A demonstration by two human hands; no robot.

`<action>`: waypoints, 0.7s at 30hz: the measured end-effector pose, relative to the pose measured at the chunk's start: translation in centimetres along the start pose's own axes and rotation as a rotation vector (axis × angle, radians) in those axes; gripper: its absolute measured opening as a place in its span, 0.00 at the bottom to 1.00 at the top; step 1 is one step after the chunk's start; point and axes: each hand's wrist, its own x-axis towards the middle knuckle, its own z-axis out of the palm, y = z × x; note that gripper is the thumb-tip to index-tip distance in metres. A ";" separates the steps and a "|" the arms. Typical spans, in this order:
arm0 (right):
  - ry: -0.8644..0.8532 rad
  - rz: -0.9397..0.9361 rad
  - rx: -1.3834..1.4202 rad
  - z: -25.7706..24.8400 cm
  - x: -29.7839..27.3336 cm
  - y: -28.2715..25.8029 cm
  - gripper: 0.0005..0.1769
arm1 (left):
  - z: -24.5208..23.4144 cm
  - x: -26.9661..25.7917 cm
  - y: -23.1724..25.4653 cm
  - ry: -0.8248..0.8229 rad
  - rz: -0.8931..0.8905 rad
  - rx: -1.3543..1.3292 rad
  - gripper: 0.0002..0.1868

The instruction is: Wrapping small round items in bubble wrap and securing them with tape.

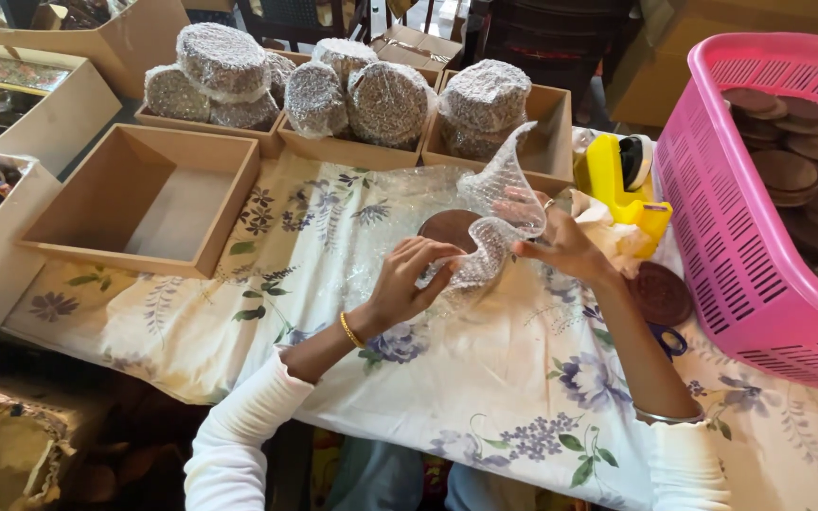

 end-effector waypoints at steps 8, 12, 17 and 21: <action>0.544 0.344 -0.380 1.2 0.3 -1.6 0.35 | 3.8 -4.3 -1.2 -0.370 0.071 -0.165 0.09; 0.567 0.318 -0.304 0.5 -0.6 2.6 0.35 | 4.4 -4.7 2.1 -0.530 0.523 -0.038 0.15; 0.070 0.713 -0.741 0.6 -1.4 1.4 0.47 | 4.0 -4.4 0.3 -0.238 0.452 0.082 0.13; -0.011 0.702 -0.792 0.6 -1.6 3.2 0.35 | 4.7 -3.8 -5.2 -0.155 0.039 0.311 0.21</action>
